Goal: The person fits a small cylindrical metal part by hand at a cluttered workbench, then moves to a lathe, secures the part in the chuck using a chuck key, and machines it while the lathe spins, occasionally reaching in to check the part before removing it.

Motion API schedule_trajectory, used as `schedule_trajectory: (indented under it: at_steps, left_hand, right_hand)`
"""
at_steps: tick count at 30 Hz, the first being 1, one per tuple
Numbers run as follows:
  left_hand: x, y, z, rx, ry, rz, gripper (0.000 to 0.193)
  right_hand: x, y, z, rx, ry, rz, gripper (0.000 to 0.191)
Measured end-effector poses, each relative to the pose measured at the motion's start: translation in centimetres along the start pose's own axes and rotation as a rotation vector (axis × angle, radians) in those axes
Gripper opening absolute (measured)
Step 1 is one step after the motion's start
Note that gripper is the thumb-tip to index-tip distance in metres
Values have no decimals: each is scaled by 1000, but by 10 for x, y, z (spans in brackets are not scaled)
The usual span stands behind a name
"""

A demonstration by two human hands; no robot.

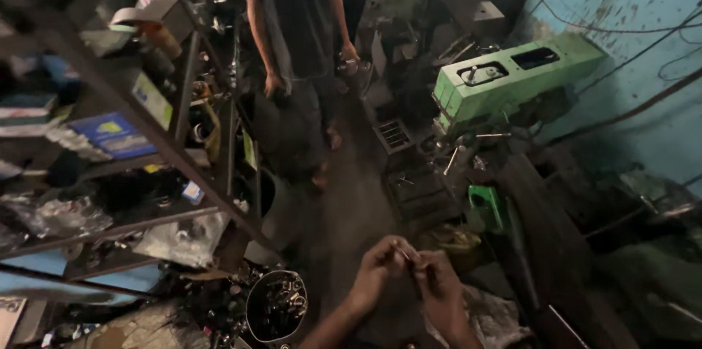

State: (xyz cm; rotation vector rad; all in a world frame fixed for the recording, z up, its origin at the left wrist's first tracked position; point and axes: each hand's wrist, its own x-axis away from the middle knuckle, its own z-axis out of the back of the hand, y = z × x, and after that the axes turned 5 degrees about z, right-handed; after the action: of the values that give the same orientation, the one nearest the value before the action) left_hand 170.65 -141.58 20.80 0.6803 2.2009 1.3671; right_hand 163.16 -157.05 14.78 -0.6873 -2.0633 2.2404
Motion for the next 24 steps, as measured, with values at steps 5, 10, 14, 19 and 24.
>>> schedule_trajectory:
  at_steps: [5, 10, 14, 19, 24]
  left_hand:
    - [-59, 10, 16, 50, -58, 24, 22]
    - [-118, 26, 7, -610, 42, -465, 31]
    - [-164, 39, 6, -542, -64, -636, 34]
    - [-196, 66, -15, -562, -41, -858, 9]
    - [-187, 76, -46, -131, -326, -1005, 18]
  right_hand:
    - [-48, 15, 1, -136, 8, -22, 4]
    - [-122, 17, 0, -804, 131, -87, 9]
    - [-156, -33, 1, -433, 181, 78, 23]
    - [-196, -37, 20, 76, -79, 515, 23]
    - [-209, 131, 76, 727, -360, -369, 47]
